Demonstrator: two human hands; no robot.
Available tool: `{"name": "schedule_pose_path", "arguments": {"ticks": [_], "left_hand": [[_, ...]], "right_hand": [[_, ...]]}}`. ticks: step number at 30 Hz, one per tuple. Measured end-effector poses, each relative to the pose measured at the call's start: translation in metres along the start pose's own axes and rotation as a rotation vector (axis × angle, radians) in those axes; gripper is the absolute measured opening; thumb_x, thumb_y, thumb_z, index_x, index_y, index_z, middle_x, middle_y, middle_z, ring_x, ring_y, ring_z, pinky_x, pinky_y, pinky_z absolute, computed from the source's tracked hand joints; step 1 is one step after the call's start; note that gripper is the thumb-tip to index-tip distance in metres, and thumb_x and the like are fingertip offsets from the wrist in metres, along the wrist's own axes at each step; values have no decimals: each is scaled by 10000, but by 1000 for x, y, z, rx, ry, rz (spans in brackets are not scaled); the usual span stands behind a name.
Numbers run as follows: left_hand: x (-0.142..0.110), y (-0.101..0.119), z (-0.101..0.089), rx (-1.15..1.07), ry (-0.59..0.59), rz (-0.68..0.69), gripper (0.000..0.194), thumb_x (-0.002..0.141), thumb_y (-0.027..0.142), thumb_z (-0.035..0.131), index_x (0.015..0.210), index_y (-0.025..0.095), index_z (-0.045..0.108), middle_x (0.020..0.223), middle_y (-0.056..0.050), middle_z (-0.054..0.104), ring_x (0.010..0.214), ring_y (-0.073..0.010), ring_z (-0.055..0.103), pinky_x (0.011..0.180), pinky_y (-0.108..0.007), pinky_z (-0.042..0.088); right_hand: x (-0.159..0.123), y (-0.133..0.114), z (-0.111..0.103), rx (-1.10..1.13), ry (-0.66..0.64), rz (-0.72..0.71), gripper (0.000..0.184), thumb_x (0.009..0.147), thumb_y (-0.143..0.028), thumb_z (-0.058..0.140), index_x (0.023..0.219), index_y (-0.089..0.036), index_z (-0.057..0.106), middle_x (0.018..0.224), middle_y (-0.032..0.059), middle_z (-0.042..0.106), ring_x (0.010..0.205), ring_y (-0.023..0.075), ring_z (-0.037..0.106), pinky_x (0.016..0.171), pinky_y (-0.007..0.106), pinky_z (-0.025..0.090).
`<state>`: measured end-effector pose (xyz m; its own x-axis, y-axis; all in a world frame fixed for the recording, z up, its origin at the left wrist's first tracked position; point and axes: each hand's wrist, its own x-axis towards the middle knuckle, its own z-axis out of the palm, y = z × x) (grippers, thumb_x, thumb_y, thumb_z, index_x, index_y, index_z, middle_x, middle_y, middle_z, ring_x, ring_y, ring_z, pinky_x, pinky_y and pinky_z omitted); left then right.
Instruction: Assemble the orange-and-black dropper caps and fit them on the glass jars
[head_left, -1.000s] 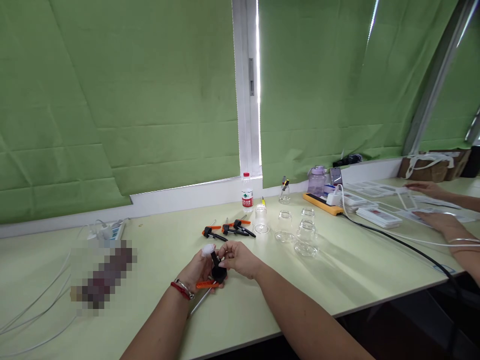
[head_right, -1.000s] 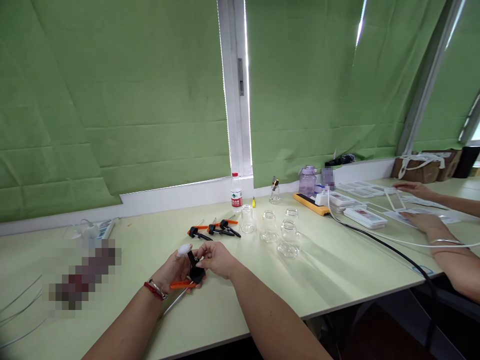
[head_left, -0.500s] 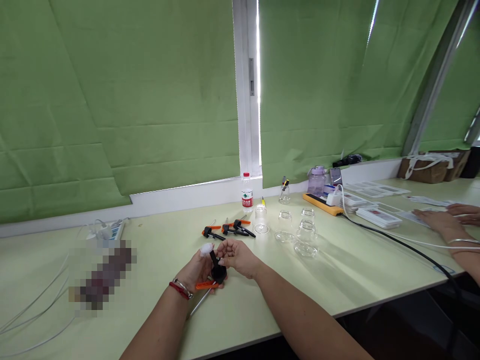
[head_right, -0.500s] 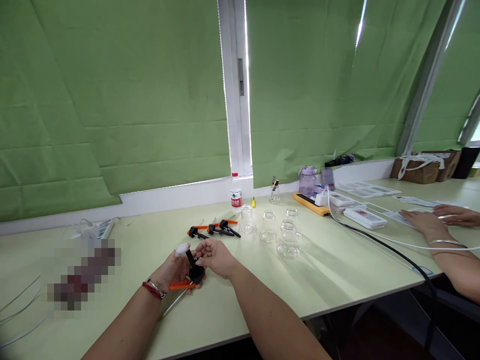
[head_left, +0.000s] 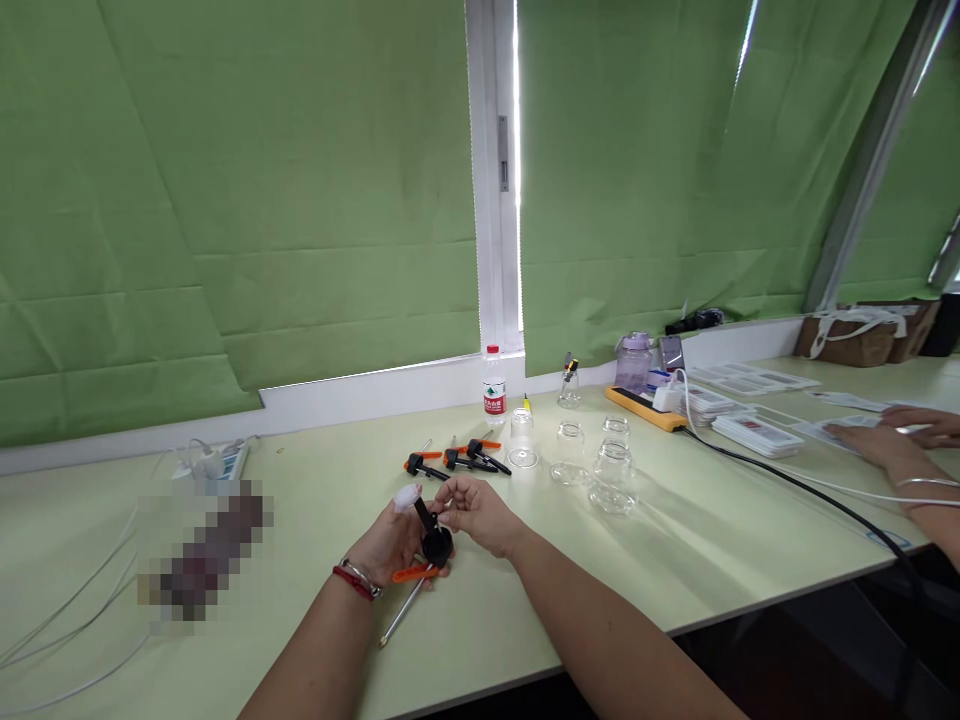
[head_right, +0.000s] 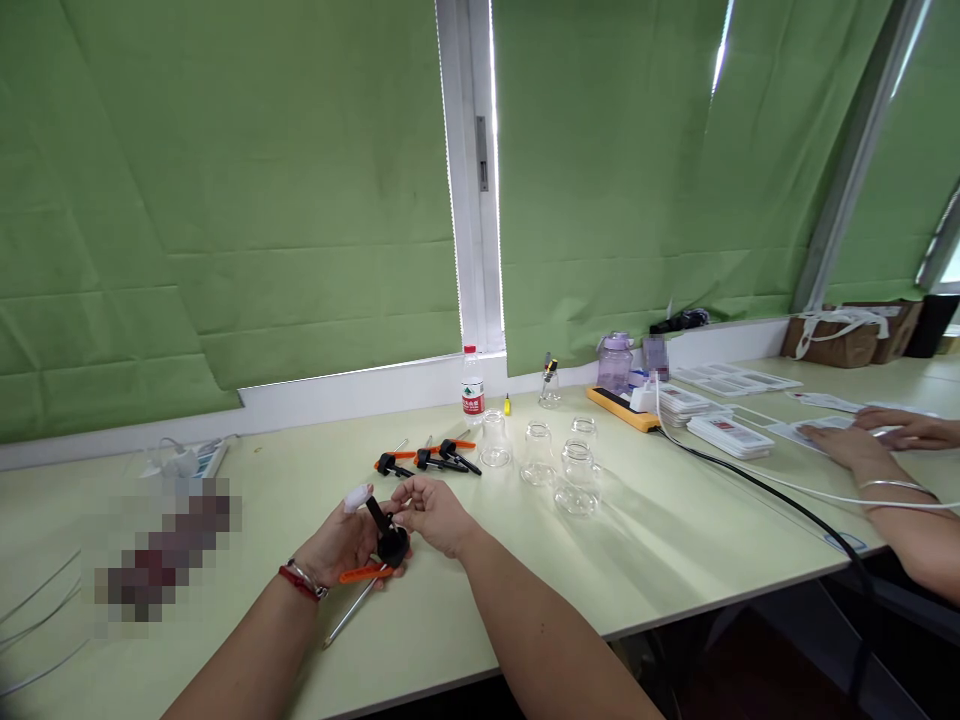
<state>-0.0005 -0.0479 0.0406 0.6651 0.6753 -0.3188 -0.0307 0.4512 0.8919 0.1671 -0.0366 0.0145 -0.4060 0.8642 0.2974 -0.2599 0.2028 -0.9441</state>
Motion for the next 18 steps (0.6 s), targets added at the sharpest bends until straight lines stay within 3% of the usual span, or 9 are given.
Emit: {"name": "schedule_pose_path", "arguments": {"ticks": [13, 18], "left_hand": [[-3, -2, -5, -128, -25, -1, 687, 669, 778, 387, 1003, 183, 473, 842, -135, 672, 744, -367, 670, 537, -396, 484], [-4, 0, -8, -251, 23, 148, 667, 714, 718, 417, 1044, 149, 524, 904, -160, 665, 846, -372, 654, 670, -482, 496]], "right_hand": [[1, 3, 1, -37, -26, -17, 270, 669, -304, 693, 871, -182, 563, 825, 6, 601, 664, 109, 532, 607, 256, 427], [1, 6, -1, -219, 126, 27, 229, 706, -293, 643, 901, -200, 564, 685, -27, 541, 588, 107, 494, 576, 252, 409]]}}
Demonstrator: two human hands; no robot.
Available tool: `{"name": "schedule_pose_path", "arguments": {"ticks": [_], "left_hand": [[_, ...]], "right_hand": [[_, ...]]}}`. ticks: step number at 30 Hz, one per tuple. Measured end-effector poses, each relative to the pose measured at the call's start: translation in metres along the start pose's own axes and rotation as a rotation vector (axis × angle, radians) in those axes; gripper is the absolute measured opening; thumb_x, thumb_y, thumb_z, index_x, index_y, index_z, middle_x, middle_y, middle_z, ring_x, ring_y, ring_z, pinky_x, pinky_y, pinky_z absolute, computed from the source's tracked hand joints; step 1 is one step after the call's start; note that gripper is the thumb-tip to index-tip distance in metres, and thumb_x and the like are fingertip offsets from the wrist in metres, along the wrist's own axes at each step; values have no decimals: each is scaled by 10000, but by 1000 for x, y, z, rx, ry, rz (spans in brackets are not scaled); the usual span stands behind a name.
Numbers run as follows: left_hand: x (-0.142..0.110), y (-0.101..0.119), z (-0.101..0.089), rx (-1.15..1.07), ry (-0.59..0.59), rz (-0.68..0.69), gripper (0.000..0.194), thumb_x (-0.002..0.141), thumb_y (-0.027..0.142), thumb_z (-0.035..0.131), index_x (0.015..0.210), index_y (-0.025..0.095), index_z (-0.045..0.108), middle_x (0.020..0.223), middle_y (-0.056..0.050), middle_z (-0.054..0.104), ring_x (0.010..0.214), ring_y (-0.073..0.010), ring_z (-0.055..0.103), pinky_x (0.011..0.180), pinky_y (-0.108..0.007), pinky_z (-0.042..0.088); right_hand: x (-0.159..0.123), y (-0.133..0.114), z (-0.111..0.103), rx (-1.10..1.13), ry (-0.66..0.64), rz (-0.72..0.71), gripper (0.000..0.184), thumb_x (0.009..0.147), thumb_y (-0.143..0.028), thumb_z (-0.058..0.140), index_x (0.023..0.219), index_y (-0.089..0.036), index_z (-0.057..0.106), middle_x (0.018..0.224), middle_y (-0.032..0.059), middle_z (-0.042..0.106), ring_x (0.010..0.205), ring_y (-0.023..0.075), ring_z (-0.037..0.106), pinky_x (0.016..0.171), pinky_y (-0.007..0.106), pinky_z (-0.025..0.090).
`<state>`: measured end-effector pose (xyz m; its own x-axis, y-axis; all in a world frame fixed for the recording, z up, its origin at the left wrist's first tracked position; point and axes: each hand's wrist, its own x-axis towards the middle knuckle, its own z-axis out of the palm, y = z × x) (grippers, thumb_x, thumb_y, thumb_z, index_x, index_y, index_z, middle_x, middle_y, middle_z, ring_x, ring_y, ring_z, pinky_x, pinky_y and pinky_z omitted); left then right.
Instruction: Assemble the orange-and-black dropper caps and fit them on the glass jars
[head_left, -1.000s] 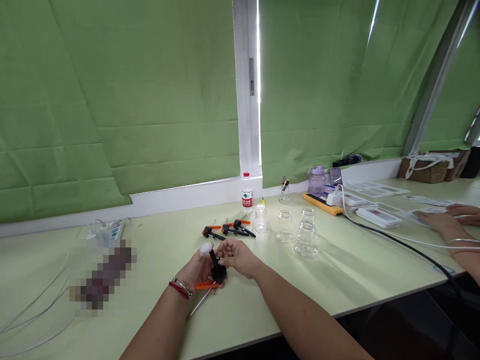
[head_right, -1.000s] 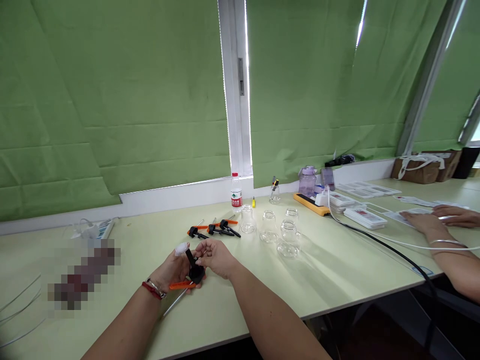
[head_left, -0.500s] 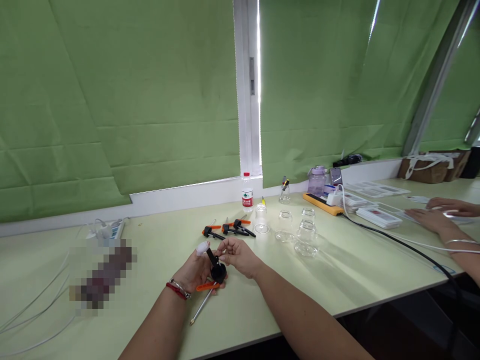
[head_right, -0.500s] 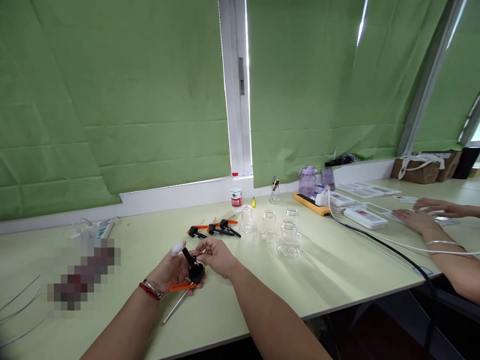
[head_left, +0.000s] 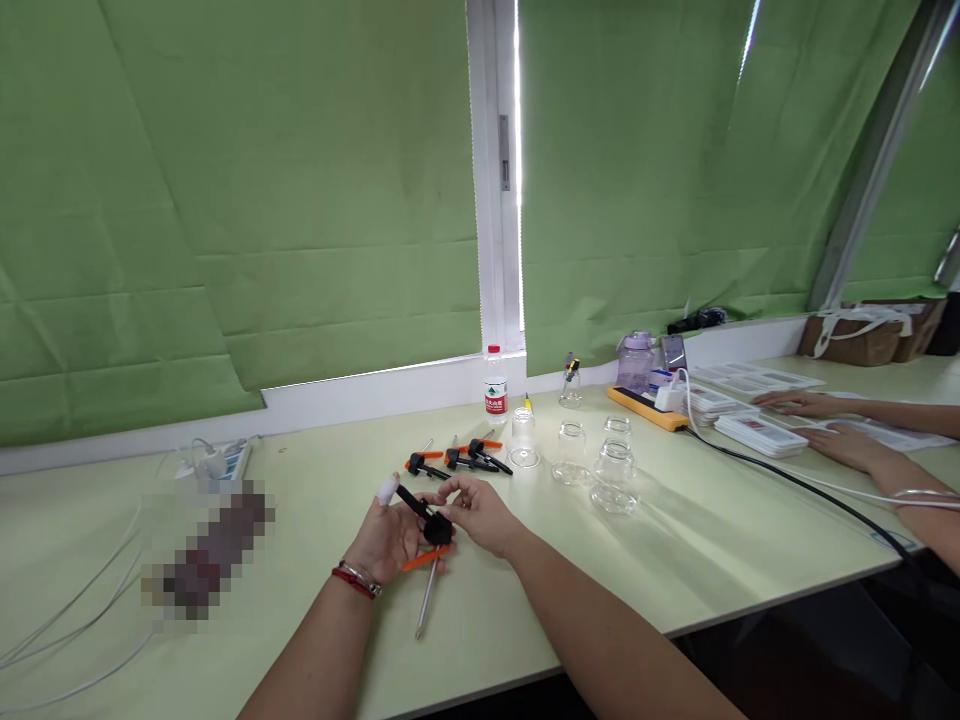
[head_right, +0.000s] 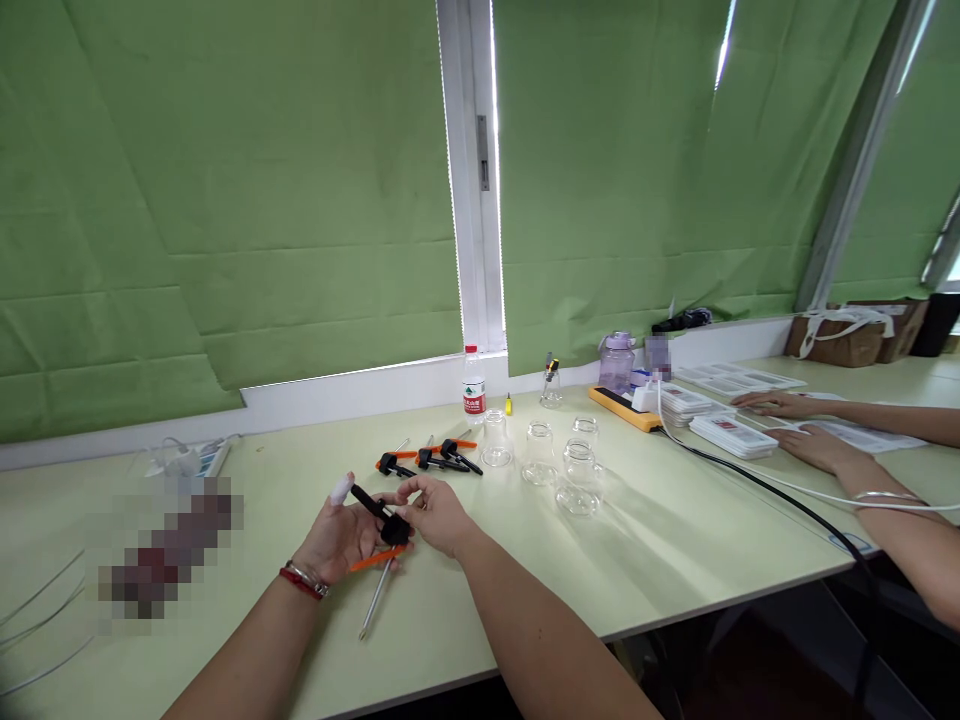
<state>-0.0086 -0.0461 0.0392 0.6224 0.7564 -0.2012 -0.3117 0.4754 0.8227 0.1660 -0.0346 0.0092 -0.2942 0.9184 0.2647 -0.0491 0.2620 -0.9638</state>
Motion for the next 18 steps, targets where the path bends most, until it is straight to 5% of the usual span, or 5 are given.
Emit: {"name": "schedule_pose_path", "arguments": {"ticks": [9, 18], "left_hand": [[8, -7, -4, -189, 36, 503, 545, 715, 443, 606, 1171, 154, 536, 1065, -140, 635, 1013, -283, 587, 952, -472, 396], [14, -22, 10, 254, 42, 711, 870, 529, 245, 790, 1294, 301, 378, 1343, -77, 418, 1255, -297, 374, 1056, -426, 310]], "right_hand": [[6, 5, -3, -37, 195, -60, 304, 736, -469, 616, 729, -171, 557, 613, -35, 469, 541, 86, 376, 513, 219, 314], [1, 0, 1, 9, 4, -34, 546, 800, -620, 458, 589, -139, 608, 516, 1, 508, 471, 77, 361, 492, 235, 289]]}}
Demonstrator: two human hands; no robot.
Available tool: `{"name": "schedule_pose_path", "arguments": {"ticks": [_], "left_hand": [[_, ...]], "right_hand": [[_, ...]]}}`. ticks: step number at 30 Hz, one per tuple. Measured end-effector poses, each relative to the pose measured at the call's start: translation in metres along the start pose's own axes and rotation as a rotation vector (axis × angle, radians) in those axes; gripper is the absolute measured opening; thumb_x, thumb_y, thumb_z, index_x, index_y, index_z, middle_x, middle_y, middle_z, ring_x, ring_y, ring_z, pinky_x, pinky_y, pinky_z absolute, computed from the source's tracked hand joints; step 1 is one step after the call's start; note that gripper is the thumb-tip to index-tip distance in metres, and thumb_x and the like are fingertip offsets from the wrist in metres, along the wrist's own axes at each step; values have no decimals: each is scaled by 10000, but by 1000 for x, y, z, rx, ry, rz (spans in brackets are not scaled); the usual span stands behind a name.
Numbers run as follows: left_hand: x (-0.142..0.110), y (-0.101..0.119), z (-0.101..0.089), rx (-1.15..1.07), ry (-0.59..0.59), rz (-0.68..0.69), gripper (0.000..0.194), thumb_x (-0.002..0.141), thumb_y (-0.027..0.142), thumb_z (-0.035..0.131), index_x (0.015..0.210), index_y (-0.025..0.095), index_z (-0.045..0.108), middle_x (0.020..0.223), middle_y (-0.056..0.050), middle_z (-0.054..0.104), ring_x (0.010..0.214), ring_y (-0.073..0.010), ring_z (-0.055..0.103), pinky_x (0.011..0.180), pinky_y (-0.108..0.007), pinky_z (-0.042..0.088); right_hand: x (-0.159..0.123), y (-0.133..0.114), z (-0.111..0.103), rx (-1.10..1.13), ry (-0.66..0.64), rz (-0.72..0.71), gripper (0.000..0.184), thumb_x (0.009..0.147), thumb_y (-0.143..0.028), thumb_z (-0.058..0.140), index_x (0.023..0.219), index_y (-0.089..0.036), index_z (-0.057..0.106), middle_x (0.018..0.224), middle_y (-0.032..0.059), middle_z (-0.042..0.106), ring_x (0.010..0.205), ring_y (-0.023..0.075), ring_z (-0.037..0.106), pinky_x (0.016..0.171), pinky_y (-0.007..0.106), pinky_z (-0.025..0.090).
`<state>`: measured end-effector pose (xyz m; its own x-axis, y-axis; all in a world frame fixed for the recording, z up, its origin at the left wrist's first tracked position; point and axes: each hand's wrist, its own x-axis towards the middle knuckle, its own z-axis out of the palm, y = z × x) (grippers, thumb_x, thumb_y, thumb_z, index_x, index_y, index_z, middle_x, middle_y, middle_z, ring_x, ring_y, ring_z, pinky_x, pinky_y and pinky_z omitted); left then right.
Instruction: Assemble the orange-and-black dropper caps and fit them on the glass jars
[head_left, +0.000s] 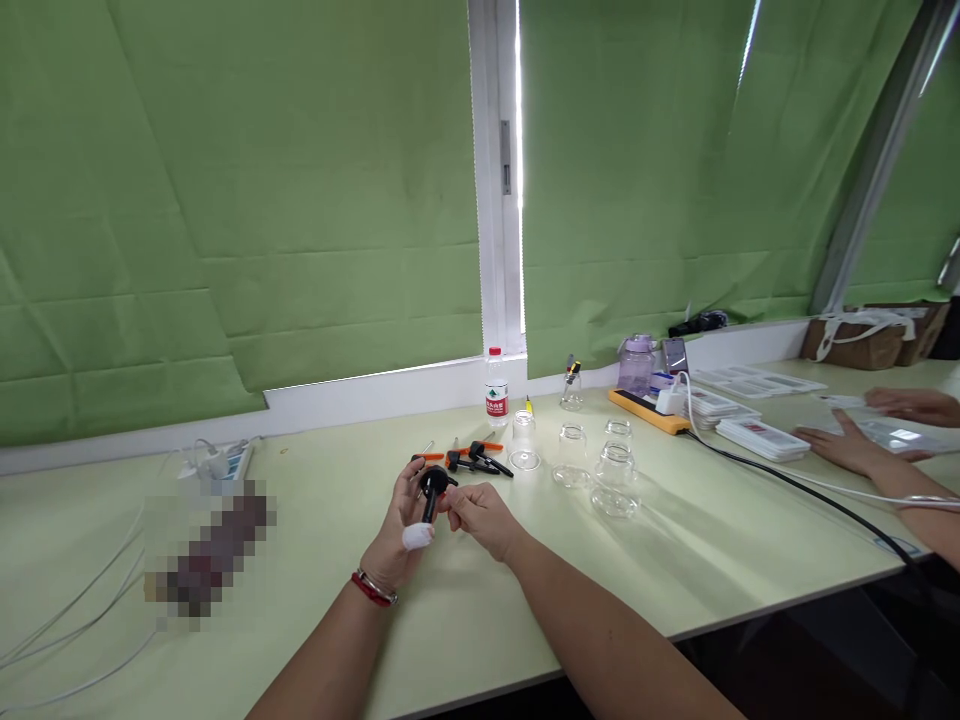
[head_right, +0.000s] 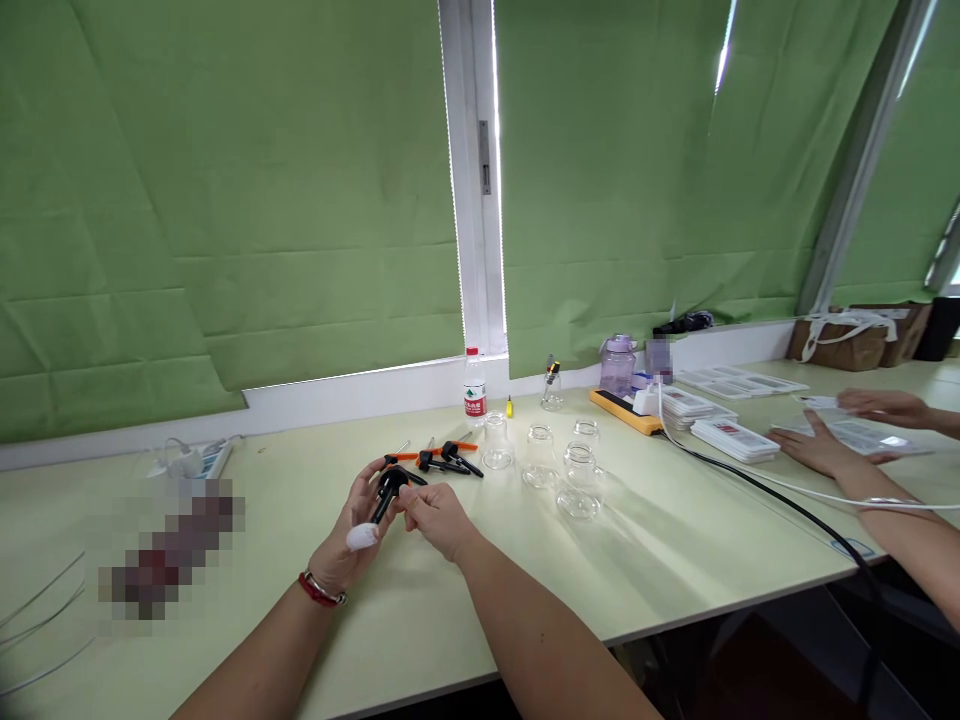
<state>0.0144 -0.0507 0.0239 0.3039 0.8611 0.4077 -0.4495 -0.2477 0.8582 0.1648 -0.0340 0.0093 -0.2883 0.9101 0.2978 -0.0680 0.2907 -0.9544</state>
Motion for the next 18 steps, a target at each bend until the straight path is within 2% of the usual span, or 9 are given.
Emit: {"name": "schedule_pose_path", "arguments": {"ticks": [4, 9, 12, 15, 18], "left_hand": [[4, -10, 1, 177, -37, 78, 1038, 427, 198, 848, 1309, 324, 314, 1425, -76, 293, 1302, -306, 303, 1059, -403, 309], [4, -14, -1, 372, -48, 72, 1147, 436, 150, 850, 1363, 332, 199, 1473, -86, 205, 1341, -289, 247, 1097, -401, 228], [3, -12, -3, 388, 49, 35, 980, 542, 236, 809, 1343, 304, 249, 1454, -93, 260, 1317, -279, 301, 1074, -385, 268], [5, -11, -9, 440, 206, -39, 672, 681, 318, 702, 1256, 265, 359, 1381, -105, 358, 1206, -257, 437, 967, -360, 379], [8, -13, -17, 568, 397, -149, 553, 645, 300, 699, 1135, 230, 451, 1292, -102, 428, 1010, -231, 545, 804, -333, 437]], "right_hand": [[-3, -4, -1, -59, -29, -42, 492, 771, -583, 528, 534, -153, 553, 511, -16, 448, 498, 87, 357, 492, 235, 282], [-2, 0, 0, -113, -15, -5, 251, 740, -386, 611, 626, -168, 560, 532, -41, 407, 497, 82, 335, 483, 225, 258], [-1, 6, -1, -270, -31, 28, 122, 752, -287, 570, 710, -177, 596, 541, -36, 449, 493, 91, 371, 488, 227, 266], [-2, 7, -4, -626, -69, -32, 109, 744, -248, 562, 679, -185, 622, 574, -15, 505, 534, 109, 415, 522, 238, 267], [-1, 4, -8, -930, -154, -106, 108, 727, -222, 584, 648, -193, 652, 645, 13, 569, 618, 139, 472, 569, 251, 277]]}}
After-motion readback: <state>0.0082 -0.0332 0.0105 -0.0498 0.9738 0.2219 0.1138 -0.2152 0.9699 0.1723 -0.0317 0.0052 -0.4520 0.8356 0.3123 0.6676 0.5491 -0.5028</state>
